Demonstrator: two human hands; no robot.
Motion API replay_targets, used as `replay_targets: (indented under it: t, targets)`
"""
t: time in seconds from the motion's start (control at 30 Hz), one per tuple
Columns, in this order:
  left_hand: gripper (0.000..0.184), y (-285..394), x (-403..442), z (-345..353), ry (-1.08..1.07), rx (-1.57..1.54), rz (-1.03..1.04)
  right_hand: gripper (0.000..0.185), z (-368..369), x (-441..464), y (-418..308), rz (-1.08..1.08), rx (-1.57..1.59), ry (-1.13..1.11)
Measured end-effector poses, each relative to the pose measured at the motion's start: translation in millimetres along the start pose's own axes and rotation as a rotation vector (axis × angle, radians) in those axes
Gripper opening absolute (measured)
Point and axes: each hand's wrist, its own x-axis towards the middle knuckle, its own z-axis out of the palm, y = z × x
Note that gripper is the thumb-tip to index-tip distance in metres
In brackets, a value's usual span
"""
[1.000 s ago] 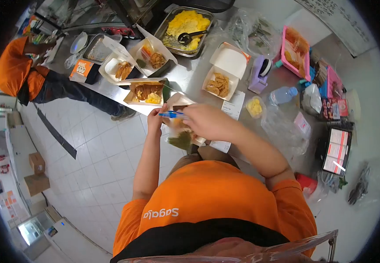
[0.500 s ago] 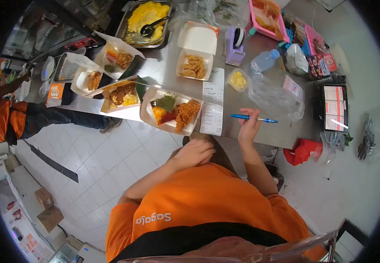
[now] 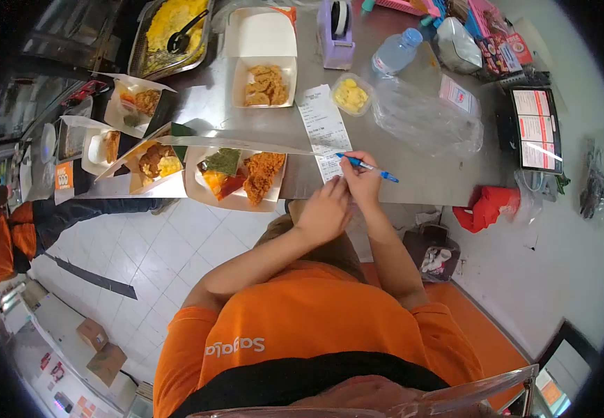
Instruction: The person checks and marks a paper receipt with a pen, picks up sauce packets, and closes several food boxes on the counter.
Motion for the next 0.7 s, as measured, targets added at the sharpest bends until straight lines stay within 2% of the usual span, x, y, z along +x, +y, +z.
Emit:
replay_targets:
  t: [0.1, 0.2, 0.37, 0.47, 0.57, 0.67, 0.7]
  targets:
    - [0.05, -19, 0, -10, 0.119, 0.059, -0.181, 0.014, 2, -4, -14, -0.099, -0.187, -0.044]
    - [0.046, -37, -6, -2, 0.327, 0.139, -0.024, 0.014, 3, -4, -18, -0.204, -0.297, -0.062]
    - [0.045, -49, -8, 14, 0.368, 0.231, 0.01, 0.014, 10, -4, -23, -0.267, -0.295, -0.028]
    - [0.046, -49, -8, 16, 0.386, 0.248, 0.006, 0.013, 5, -1, -21, -0.417, -0.356, -0.083]
    - [0.046, -49, -8, 17, 0.401, 0.245, -0.002, 0.014, 8, -3, -22, -0.338, -0.362, -0.01]
    - [0.044, -49, -8, 18, 0.42, 0.242, -0.001, 0.014, 8, -2, -23, -0.412, -0.332, -0.061]
    - [0.043, -49, -8, 18, 0.419, 0.232, 0.006, 0.014, 7, -3, -22, -0.382, -0.353, -0.007]
